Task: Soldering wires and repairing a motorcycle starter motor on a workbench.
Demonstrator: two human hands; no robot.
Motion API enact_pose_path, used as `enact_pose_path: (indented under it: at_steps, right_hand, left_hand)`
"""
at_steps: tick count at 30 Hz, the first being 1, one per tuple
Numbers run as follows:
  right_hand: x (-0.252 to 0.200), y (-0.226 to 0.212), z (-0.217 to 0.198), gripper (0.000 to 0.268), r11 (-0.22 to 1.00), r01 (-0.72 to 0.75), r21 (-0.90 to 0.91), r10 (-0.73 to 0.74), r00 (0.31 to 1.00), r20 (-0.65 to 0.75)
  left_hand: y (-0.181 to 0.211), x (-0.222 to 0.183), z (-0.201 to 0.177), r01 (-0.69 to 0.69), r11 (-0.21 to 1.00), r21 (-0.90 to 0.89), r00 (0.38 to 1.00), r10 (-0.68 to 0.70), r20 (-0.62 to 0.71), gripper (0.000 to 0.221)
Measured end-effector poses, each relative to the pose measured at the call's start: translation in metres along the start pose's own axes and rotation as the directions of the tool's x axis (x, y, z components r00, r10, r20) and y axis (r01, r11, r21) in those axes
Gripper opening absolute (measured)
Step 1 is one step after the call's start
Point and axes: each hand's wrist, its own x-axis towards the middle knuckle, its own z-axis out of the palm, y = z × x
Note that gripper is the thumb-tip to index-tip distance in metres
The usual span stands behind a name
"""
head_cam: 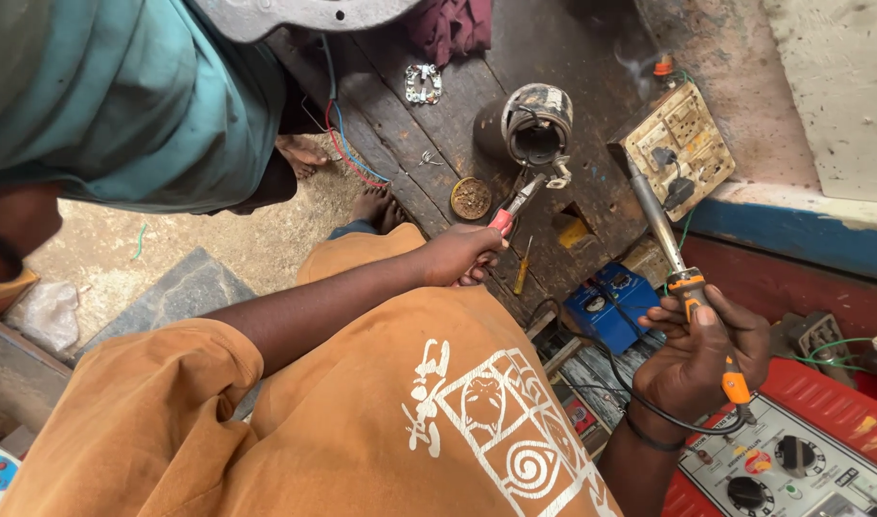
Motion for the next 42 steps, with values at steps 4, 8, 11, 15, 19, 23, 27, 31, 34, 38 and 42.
enact_pose_path:
  at_steps: [4, 8, 11, 15, 19, 23, 27, 31, 34, 38, 42]
  right_hand:
    - [-0.001, 0.005, -0.005, 0.018, 1.000, 0.010, -0.007, -0.010, 1.000, -0.005]
    - [-0.005, 0.010, -0.012, 0.021, 1.000, -0.010, 0.007, 0.010, 1.000, -0.026]
    - [-0.008, 0.012, -0.017, 0.019, 1.000, -0.009, 0.022, 0.009, 1.000, -0.022]
    - [-0.009, 0.012, -0.019, 0.021, 1.000, -0.004, -0.020, 0.004, 0.999, -0.039]
    - [-0.011, 0.012, -0.017, 0.021, 1.000, -0.007, -0.004, 0.007, 0.999, -0.031]
    - [-0.012, 0.015, -0.019, 0.021, 1.000, -0.009, -0.005, 0.009, 0.999, -0.043]
    - [-0.012, 0.015, -0.020, 0.021, 1.000, -0.027, -0.006, 0.026, 0.999, -0.040]
    - [-0.013, 0.014, -0.020, 0.020, 0.999, -0.029, -0.014, 0.028, 0.999, -0.038]
    - [-0.013, 0.014, -0.019, 0.020, 1.000, -0.021, -0.023, 0.020, 0.999, -0.029]
    - [-0.014, 0.014, -0.019, 0.020, 0.999, -0.040, -0.030, 0.039, 0.998, -0.039]
    - [-0.016, 0.015, -0.019, 0.019, 0.998, -0.060, -0.026, 0.058, 0.997, -0.043]
  left_hand:
    - [0.001, 0.002, 0.003, -0.006, 0.997, 0.081, 0.991, 0.017, -0.129, 0.021]
    - [0.001, 0.000, 0.003, 0.016, 0.999, 0.033, 0.994, -0.012, -0.109, 0.020]
    - [0.012, -0.013, 0.014, 0.058, 0.997, 0.043, 0.990, -0.052, -0.132, 0.019]
    - [0.013, -0.012, 0.013, 0.072, 0.995, 0.065, 0.990, -0.064, -0.128, 0.021]
    - [0.013, -0.013, 0.012, 0.107, 0.989, 0.100, 0.985, -0.091, -0.147, 0.024]
    - [0.011, -0.013, 0.009, 0.065, 0.967, 0.244, 0.985, -0.022, -0.173, 0.028]
    - [0.029, -0.034, 0.023, -0.042, 0.897, 0.439, 0.990, 0.096, -0.102, 0.037]
    - [0.017, -0.023, 0.007, -0.208, 0.834, 0.511, 0.973, 0.231, 0.018, 0.040]
    - [0.019, -0.023, 0.006, -0.254, 0.810, 0.528, 0.963, 0.262, 0.062, 0.039]
    - [0.014, -0.021, 0.001, -0.269, 0.755, 0.598, 0.955, 0.291, 0.063, 0.041]
    - [0.027, -0.036, 0.018, -0.191, 0.726, 0.661, 0.962, 0.272, -0.021, 0.043]
